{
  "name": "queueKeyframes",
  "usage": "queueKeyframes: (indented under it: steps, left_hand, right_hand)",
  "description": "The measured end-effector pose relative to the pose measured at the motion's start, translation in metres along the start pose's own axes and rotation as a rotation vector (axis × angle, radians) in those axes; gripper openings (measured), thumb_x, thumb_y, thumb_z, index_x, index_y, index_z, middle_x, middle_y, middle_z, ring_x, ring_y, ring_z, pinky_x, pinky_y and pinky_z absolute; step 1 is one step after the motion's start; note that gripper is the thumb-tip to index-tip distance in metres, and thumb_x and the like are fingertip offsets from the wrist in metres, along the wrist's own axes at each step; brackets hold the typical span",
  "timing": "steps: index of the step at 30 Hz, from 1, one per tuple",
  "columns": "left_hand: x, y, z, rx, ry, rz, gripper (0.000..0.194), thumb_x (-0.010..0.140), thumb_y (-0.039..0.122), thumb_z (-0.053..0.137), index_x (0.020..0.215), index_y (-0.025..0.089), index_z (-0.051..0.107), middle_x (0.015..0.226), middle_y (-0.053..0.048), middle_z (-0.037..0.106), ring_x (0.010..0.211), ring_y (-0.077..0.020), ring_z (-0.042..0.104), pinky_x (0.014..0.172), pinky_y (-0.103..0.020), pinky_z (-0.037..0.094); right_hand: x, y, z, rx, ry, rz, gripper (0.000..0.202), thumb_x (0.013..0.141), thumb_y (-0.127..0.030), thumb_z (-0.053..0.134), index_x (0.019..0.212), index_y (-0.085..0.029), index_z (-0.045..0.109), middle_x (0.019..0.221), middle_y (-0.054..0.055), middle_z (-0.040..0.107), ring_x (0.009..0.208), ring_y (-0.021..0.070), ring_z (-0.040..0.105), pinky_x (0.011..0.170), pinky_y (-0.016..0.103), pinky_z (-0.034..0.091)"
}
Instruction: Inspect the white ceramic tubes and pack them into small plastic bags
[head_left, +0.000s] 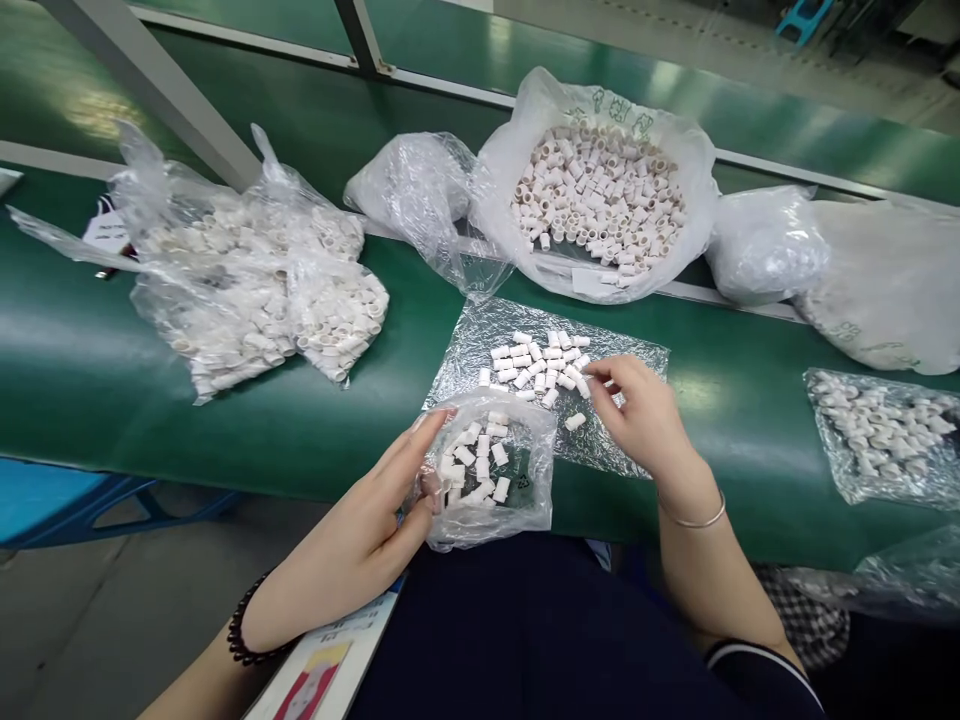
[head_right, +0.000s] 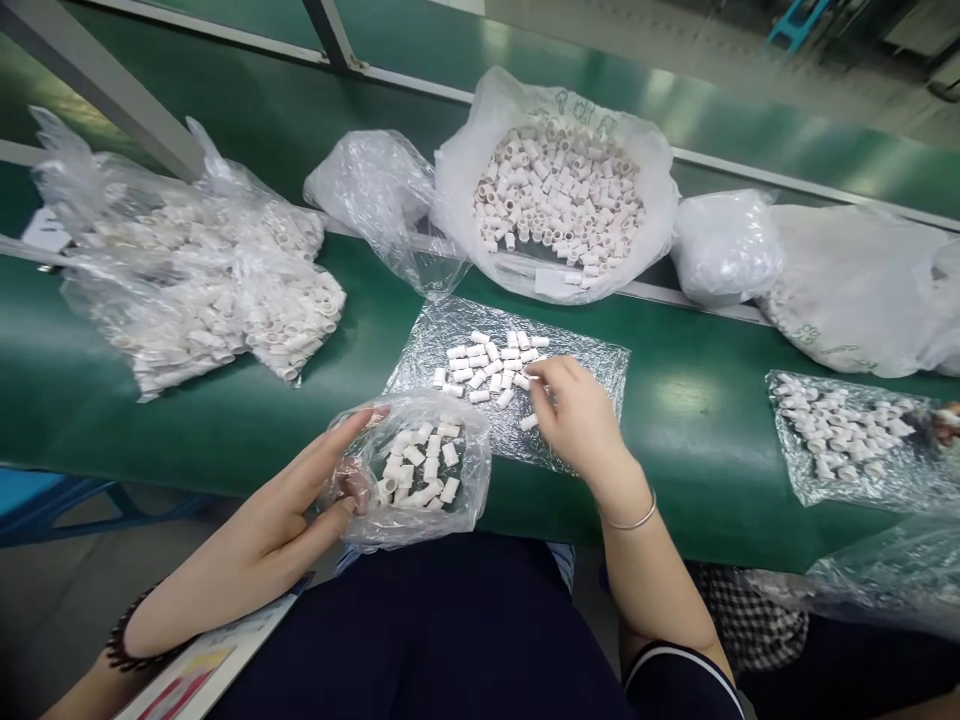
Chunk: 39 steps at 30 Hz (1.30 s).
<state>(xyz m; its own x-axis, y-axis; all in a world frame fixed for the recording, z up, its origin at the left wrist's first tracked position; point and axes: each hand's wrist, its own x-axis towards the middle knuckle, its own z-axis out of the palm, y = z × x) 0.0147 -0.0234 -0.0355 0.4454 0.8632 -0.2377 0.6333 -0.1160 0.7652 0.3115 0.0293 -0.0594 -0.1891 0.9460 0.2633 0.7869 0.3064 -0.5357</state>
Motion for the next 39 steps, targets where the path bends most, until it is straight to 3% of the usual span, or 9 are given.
queueKeyframes:
  steps: [5,13,18,21,26,29,32,35,39]
  left_hand:
    - [-0.001,-0.006,-0.002,0.004,0.026,-0.029,0.065,0.097,0.03,0.039,0.154,0.039,0.008,0.14,-0.007,0.048,0.087,-0.0155,0.064,0.077,-0.026,0.055]
    - [0.001,-0.005,-0.008,-0.005,0.031,-0.067,0.065,0.096,0.031,0.038,0.154,0.035,0.01,0.139,-0.008,0.049,0.086,-0.0141,0.063,0.075,-0.025,0.055]
    - [0.003,0.0,-0.007,-0.006,0.065,-0.088,0.062,0.096,0.032,0.036,0.154,0.03,0.014,0.119,-0.007,0.06,0.085,-0.0146,0.063,0.079,-0.027,0.054]
    - [0.006,0.002,-0.007,-0.01,0.065,-0.089,0.061,0.097,0.033,0.035,0.154,0.029,0.015,0.103,-0.006,0.063,0.081,-0.0142,0.062,0.081,-0.027,0.053]
    - [0.008,-0.002,-0.01,-0.011,-0.011,-0.06,0.063,0.097,0.032,0.035,0.155,0.03,0.009,0.111,-0.008,0.061,0.08,-0.0149,0.062,0.064,-0.02,0.052]
    - [0.007,-0.004,-0.01,-0.032,-0.038,-0.034,0.065,0.098,0.028,0.035,0.154,0.036,0.005,0.127,-0.008,0.056,0.079,-0.0131,0.062,0.065,-0.02,0.053]
    - [0.005,-0.003,-0.009,-0.043,-0.054,-0.01,0.064,0.098,0.027,0.034,0.153,0.041,0.004,0.149,-0.008,0.039,0.081,-0.0129,0.062,0.061,-0.019,0.052]
    - [0.004,-0.002,-0.008,-0.047,-0.059,-0.013,0.064,0.098,0.027,0.034,0.153,0.042,0.006,0.159,-0.006,0.023,0.088,-0.0157,0.064,0.056,-0.018,0.05]
    - [0.005,0.001,-0.007,-0.085,-0.073,-0.065,0.065,0.097,0.032,0.038,0.153,0.043,0.006,0.159,-0.007,0.024,0.073,-0.0125,0.063,0.045,-0.018,0.045]
  right_hand:
    - [0.002,0.028,0.008,-0.218,-0.285,0.159,0.017,0.09,-0.02,0.049,0.1,-0.019,0.062,0.106,0.011,0.064,0.095,0.026,0.063,0.066,0.035,0.05]
    - [-0.003,0.029,0.027,-0.232,-0.276,0.279,0.02,0.088,-0.018,0.049,0.106,-0.017,0.058,0.101,0.012,0.063,0.096,0.0289,0.059,0.073,0.041,0.051]
    - [-0.019,0.023,0.015,-0.096,-0.314,0.105,0.035,0.093,-0.02,0.043,0.126,-0.019,0.053,0.107,0.012,0.061,0.1,0.0265,0.058,0.081,0.042,0.053]
    - [-0.03,0.02,0.02,-0.111,-0.383,0.003,0.031,0.094,-0.018,0.04,0.117,-0.02,0.061,0.105,0.012,0.061,0.1,0.0264,0.056,0.083,0.044,0.053]
    - [-0.037,0.026,0.036,-0.074,-0.362,-0.033,0.033,0.093,-0.012,0.038,0.109,-0.021,0.065,0.111,0.013,0.063,0.107,0.0281,0.056,0.09,0.051,0.052]
    - [-0.04,0.027,0.036,0.163,-0.234,0.146,0.025,0.094,-0.023,0.045,0.109,-0.023,0.065,0.106,0.011,0.064,0.1,0.0257,0.061,0.085,0.049,0.055]
    - [-0.041,0.025,0.028,0.657,-0.098,0.452,0.027,0.094,-0.036,0.05,0.116,-0.026,0.06,0.107,0.007,0.066,0.091,0.02,0.067,0.079,0.041,0.06]
    - [-0.04,0.025,0.021,1.109,-0.038,0.634,0.033,0.095,-0.045,0.044,0.119,-0.027,0.059,0.119,0.007,0.065,0.107,0.0199,0.066,0.094,0.042,0.057]
    - [-0.039,0.023,0.01,1.301,-0.037,0.729,0.044,0.097,-0.051,0.033,0.119,-0.024,0.06,0.132,0.008,0.061,0.12,0.0223,0.06,0.109,0.048,0.045]
